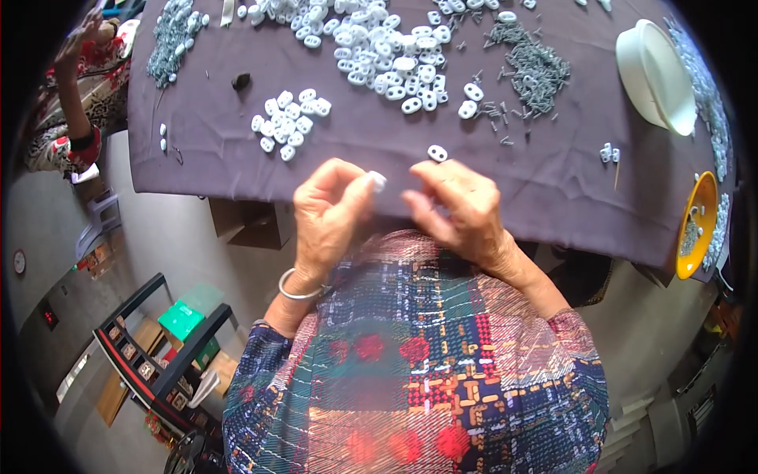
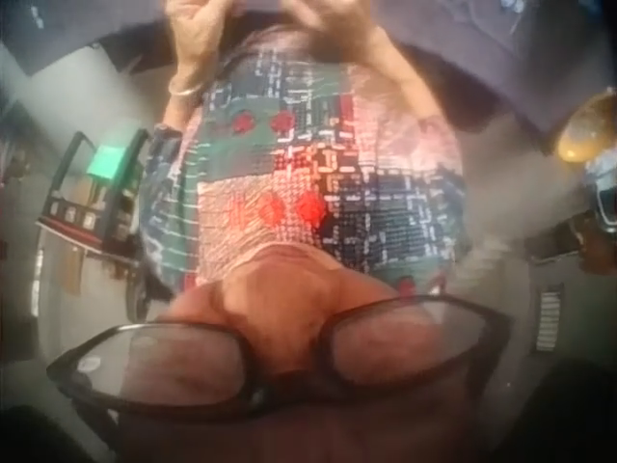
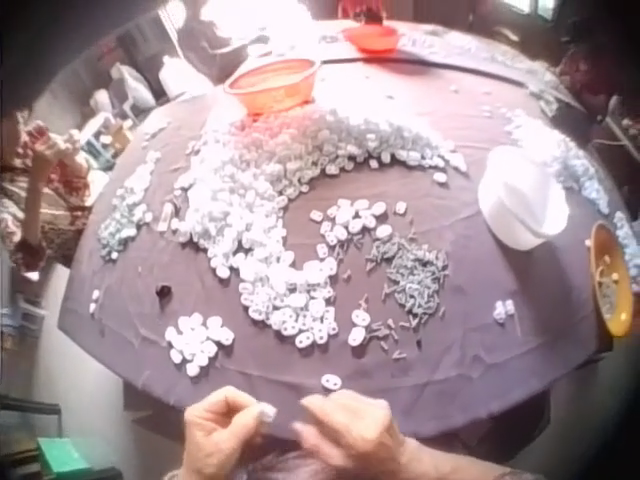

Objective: The person gathers plastic pieces and springs on the table, then assembles plastic cord locks by inserting springs into the plastic parts by hand.

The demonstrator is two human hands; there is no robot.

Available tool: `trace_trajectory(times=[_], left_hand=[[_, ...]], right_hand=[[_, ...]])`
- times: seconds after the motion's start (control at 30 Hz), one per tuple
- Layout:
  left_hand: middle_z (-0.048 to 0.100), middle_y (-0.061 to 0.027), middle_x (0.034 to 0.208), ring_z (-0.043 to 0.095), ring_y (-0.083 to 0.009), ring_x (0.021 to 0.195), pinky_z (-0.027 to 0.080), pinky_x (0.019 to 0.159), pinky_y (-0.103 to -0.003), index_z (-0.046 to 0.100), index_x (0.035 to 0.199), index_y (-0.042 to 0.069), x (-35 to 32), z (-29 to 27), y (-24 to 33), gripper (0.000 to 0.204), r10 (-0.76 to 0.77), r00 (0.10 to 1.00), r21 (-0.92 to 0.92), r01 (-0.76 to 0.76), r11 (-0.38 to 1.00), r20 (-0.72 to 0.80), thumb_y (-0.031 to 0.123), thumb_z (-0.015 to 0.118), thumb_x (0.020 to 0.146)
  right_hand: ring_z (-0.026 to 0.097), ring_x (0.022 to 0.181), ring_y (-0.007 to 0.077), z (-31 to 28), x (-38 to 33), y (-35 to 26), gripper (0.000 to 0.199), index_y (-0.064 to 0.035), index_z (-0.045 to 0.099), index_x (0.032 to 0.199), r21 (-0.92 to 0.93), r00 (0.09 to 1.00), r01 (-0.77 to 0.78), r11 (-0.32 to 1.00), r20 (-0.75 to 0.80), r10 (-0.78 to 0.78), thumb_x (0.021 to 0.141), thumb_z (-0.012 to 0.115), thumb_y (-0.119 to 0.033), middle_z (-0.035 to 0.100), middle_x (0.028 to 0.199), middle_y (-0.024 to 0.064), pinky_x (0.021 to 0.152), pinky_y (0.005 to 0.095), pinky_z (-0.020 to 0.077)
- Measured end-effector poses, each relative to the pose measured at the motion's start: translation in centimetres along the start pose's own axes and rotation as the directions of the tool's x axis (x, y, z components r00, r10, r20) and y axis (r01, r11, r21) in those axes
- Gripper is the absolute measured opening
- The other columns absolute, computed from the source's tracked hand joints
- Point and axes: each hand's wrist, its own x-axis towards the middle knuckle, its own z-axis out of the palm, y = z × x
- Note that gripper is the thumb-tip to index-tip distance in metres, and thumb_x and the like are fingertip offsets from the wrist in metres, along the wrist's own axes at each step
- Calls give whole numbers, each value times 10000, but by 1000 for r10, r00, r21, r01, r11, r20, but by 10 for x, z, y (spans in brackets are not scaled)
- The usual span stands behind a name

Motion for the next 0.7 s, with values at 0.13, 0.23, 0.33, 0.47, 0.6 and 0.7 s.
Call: trace_trajectory(times=[0.13,0.23,0.33,0.47,0.6,0.7], left_hand=[[531,12,611,469,-52,543,390,507,-222,578,717,27,34,-22,8,125,293,956,501,-248,829,-10,86,660,791],[560,-48,672,530,-169,532,437,531,-303,598,767,64,59,-30,10,63,556,828,754,-411,513,73,50,652,737],[583,-45,761,558,-190,628,449,579,-318,616,795,87,73,-35,10,107,682,727,880,-370,298,74,45,664,710],[592,-44,830,558,-217,790,448,658,-332,647,824,120,76,-20,14,150,802,584,908,-392,146,123,65,692,693],[573,-43,826,535,-224,783,456,666,-333,634,797,118,62,29,-1,146,705,635,730,-637,246,316,151,723,686],[581,-44,842,535,-230,801,456,696,-336,646,805,103,51,53,-8,182,658,664,720,-644,260,355,140,746,658]], right_hand=[[506,523,152,-26,6,19,213,19,603,923,-294,985,9,956,-162,-59,720,635,75,564,707,88,478,269,417],[503,531,144,-46,6,30,196,-8,619,909,-385,971,-107,917,-237,14,728,627,70,559,725,83,502,271,421],[532,571,168,-63,6,41,188,-13,620,899,-478,965,-125,869,-262,-5,726,631,60,555,742,77,527,285,437],[552,598,188,-67,10,41,187,-25,623,894,-502,970,-122,856,-243,-5,721,639,43,558,762,77,545,294,450],[555,724,246,-48,26,45,160,-62,611,857,-529,998,-6,849,-58,-29,704,643,-31,532,759,70,637,346,460],[534,783,246,-36,40,54,166,-78,605,874,-666,999,32,745,27,-19,713,635,-103,539,798,51,667,361,433]])
